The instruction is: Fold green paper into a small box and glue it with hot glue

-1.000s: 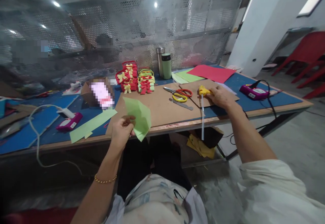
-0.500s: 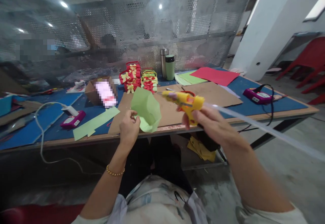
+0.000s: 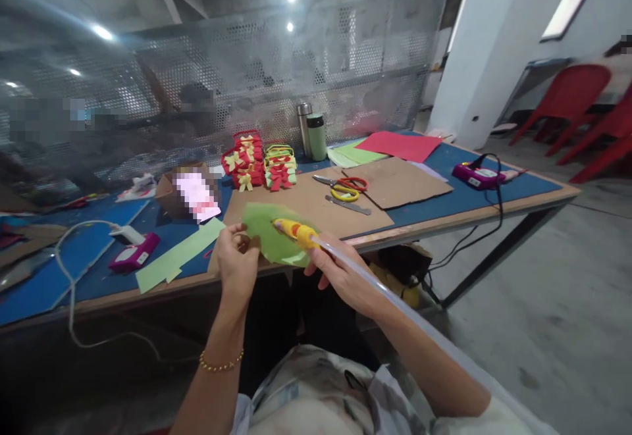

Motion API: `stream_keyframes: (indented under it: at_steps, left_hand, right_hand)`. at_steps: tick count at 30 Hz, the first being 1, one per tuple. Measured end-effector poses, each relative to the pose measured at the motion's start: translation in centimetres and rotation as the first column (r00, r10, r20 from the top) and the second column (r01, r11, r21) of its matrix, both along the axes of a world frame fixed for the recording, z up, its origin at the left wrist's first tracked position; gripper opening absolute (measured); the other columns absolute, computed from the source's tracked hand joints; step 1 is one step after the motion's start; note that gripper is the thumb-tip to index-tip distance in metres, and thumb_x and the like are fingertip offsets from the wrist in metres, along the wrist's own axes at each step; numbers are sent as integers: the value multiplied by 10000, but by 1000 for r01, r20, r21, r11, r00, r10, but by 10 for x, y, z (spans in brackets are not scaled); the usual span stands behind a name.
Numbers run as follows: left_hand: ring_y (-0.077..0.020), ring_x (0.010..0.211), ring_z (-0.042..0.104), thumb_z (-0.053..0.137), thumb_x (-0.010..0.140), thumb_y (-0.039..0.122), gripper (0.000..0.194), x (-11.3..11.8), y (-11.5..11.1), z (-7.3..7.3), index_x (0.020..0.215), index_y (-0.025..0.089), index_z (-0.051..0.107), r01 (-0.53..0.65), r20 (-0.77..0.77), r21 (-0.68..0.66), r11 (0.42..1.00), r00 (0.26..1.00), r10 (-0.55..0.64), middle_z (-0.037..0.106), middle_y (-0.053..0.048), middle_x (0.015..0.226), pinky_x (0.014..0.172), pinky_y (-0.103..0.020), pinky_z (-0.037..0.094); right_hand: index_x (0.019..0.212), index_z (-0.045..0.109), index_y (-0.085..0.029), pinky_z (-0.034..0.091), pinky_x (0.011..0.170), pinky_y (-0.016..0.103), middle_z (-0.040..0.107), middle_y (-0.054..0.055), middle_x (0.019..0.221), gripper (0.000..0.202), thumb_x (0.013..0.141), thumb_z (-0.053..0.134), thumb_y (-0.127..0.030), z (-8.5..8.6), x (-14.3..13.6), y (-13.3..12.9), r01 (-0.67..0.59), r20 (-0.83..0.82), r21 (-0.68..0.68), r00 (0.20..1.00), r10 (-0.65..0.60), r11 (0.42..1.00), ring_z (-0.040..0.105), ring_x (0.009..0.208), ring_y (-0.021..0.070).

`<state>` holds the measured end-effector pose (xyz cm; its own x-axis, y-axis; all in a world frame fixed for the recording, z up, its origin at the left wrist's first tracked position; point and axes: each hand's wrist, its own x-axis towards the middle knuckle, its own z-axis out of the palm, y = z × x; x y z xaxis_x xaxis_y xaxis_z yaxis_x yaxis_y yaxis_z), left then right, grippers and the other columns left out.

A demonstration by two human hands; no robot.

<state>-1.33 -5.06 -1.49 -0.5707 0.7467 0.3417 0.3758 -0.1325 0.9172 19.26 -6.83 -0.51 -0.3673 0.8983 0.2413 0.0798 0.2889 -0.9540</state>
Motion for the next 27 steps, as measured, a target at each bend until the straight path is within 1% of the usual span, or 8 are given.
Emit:
stream_keyframes:
  at_steps: [4,8,14,17,20,24,25,27]
  left_hand:
    - [-114,552,566,700,736,230,249,-2,-2,1,962,198,601,120,97,134,984,986,-133,540,73,633,496,-194,451]
    - [-106,534,545,775,717,351,236,1,-3,2,822,184,644,207,125,153,966,966,-226,568,50,608,471,-189,442]
    - [-123,650,609,844,624,361,283,5,2,1,752,172,677,274,322,172,946,892,-317,675,7,721,587,-215,507]
    - [-124,698,611,853,622,357,299,10,4,0,761,177,658,291,344,189,938,875,-341,672,10,758,643,-220,513]
    - [-118,708,601,844,655,367,338,16,3,1,825,189,612,264,284,239,935,901,-327,635,23,769,637,-210,497]
    - [-77,658,561,843,671,326,390,27,2,4,862,206,525,126,240,320,939,948,-209,549,73,728,634,-185,484]
    - [-69,648,556,848,664,318,397,28,2,5,857,204,521,120,258,311,943,944,-205,543,80,722,635,-181,484]
    - [-72,657,583,863,640,307,399,31,1,6,849,196,540,177,332,266,948,906,-262,575,73,733,647,-186,501]
  right_hand:
    - [931,630,-183,472,437,198,665,7,707,476,960,490,-637,7,8,2,-21,12,-3,1000,21,1000,558,496,102]
    - [900,608,-199,462,440,187,639,-3,705,413,989,469,-578,14,14,5,0,43,44,999,-2,999,541,506,97]
    - [952,609,-201,457,431,205,622,13,701,319,1003,460,-478,21,24,5,-1,70,67,998,-3,998,583,574,141]
    - [938,574,-204,461,439,224,614,13,719,277,1018,410,-413,25,27,3,-1,106,86,994,-8,996,566,539,138]
    - [891,543,-210,477,516,245,618,13,719,261,1031,389,-367,27,29,0,40,164,180,984,-70,983,572,564,142]
    - [849,570,-221,516,704,294,642,26,727,308,1054,391,-364,24,31,-2,105,211,350,959,-188,931,615,692,174]
    - [873,595,-223,523,756,311,652,32,746,312,1058,389,-368,23,31,-2,117,210,388,955,-211,914,629,734,186]
    - [960,639,-225,524,860,348,680,52,816,314,1062,383,-375,22,31,-3,138,193,457,949,-249,879,654,842,214]
